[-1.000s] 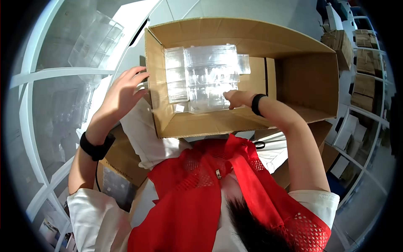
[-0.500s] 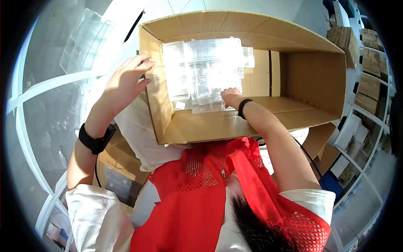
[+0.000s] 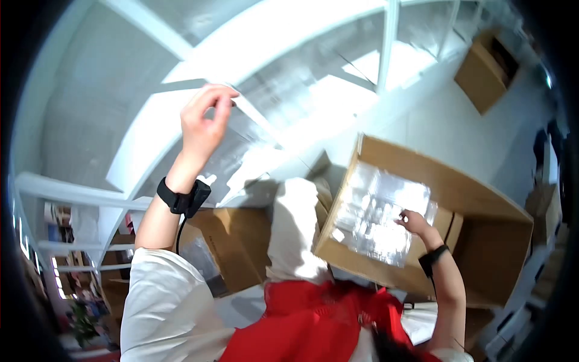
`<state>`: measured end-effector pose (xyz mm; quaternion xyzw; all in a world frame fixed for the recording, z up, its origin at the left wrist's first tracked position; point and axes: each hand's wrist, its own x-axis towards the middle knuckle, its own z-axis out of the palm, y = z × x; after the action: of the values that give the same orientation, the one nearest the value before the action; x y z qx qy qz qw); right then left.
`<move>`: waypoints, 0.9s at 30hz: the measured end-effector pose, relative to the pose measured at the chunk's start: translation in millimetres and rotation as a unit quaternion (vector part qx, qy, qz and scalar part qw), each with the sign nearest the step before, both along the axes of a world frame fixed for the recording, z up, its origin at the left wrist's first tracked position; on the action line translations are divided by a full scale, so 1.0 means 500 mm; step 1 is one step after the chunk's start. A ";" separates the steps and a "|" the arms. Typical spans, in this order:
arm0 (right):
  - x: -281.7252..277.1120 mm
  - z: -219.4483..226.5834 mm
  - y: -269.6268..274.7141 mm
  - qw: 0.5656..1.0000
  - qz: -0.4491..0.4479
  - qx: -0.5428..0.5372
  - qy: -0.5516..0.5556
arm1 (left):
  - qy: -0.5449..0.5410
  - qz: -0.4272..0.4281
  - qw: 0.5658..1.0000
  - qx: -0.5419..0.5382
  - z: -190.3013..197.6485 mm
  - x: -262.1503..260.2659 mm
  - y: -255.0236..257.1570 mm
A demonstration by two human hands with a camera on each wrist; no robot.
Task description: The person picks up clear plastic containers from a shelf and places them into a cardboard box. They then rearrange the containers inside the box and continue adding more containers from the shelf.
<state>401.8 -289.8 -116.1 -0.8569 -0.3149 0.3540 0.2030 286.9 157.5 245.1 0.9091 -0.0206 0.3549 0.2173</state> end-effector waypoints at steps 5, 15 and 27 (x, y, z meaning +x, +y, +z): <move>0.020 0.287 0.129 0.992 0.035 0.095 -0.069 | -0.029 0.180 0.978 -0.104 0.105 -0.031 0.240; 0.048 0.625 0.571 0.804 0.062 0.286 -0.517 | 0.388 0.424 0.807 0.131 0.088 0.006 0.613; 0.087 0.597 0.746 0.832 0.023 0.217 -0.509 | 0.345 0.467 0.784 0.221 0.087 -0.012 0.638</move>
<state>445.2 83.3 182.5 -0.8422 -0.4625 -0.2053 0.1862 280.9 476.5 288.6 0.8925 0.4048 0.0612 -0.1893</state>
